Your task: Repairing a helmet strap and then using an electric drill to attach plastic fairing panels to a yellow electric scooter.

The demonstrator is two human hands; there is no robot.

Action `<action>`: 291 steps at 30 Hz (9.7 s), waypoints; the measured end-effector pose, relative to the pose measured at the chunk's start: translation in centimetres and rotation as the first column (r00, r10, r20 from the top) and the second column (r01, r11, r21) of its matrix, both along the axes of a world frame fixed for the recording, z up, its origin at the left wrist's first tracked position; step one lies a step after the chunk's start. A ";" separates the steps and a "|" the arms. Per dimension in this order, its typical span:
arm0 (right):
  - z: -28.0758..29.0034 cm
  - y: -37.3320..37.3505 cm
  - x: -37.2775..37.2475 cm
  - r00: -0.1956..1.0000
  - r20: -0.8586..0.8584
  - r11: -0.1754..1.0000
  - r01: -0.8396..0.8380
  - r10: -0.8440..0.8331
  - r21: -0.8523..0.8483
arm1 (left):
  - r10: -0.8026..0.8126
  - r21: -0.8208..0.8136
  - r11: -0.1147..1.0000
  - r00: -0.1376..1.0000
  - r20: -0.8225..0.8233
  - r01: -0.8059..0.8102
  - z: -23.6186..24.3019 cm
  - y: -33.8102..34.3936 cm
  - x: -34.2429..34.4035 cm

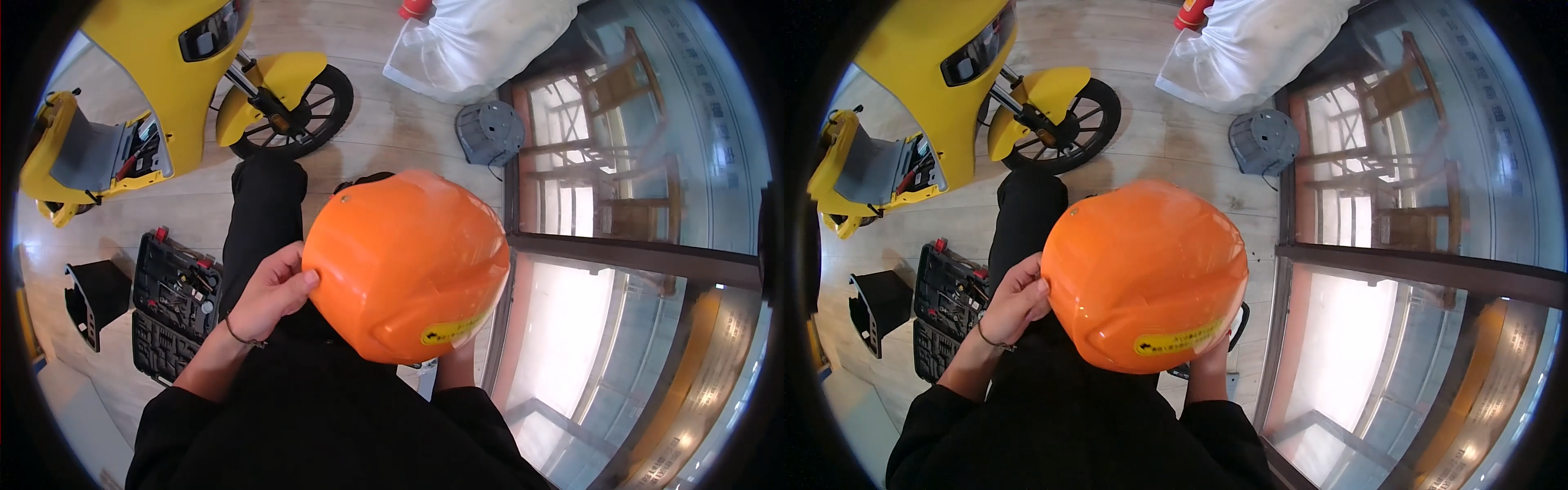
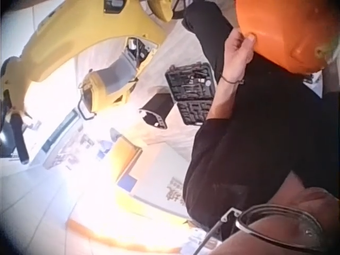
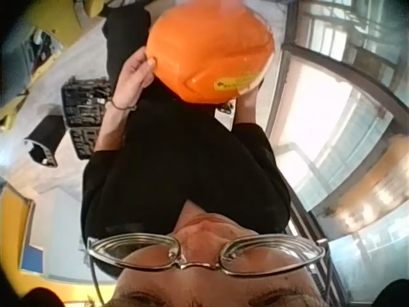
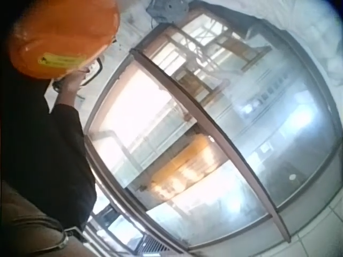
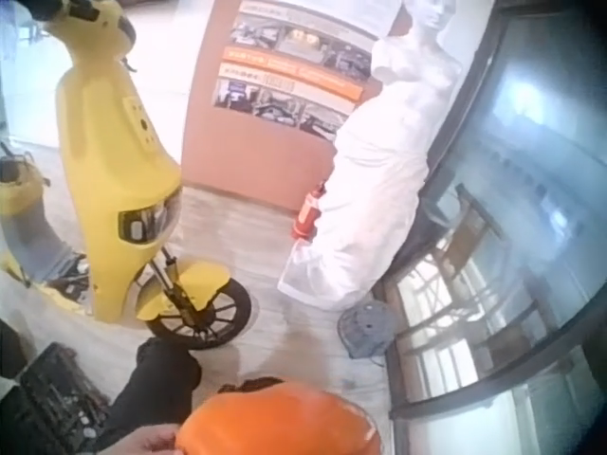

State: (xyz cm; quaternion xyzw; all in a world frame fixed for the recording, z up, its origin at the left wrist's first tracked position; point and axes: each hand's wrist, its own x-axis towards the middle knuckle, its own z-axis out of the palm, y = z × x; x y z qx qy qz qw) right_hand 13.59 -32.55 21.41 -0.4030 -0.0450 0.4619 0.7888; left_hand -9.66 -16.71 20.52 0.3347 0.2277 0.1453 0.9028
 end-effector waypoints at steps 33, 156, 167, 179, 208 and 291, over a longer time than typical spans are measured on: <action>-4.8 -0.7 3.3 0.994 0.006 0.979 -0.109 0.111 -0.170 | 0.069 -0.145 0.984 0.969 -0.236 -0.105 -5.2 0.1 -2.9; -0.2 4.5 -0.9 0.959 -0.183 0.885 0.115 -0.218 -0.452 | 0.186 -0.043 0.979 0.962 -0.198 -0.198 4.1 -1.5 -3.6; -4.1 3.7 -3.2 0.966 0.023 0.865 -0.219 0.257 -0.451 | 0.126 -0.037 0.991 0.988 -0.088 -0.130 6.8 -1.0 -2.7; 2.5 0.5 -6.7 0.545 0.716 0.899 -0.224 0.437 -0.377 | 0.110 0.120 0.990 0.930 -0.352 -0.072 6.0 -0.4 3.7; 0.8 2.3 -7.9 0.736 -0.097 0.726 -0.677 0.670 -0.121 | 0.039 0.456 0.888 0.977 -0.208 0.062 1.3 -0.7 -0.6; 1.2 0.8 -7.9 0.750 0.291 0.797 -0.501 0.594 -0.336 | 0.144 -0.060 0.985 0.958 -0.248 -0.163 0.5 0.5 0.9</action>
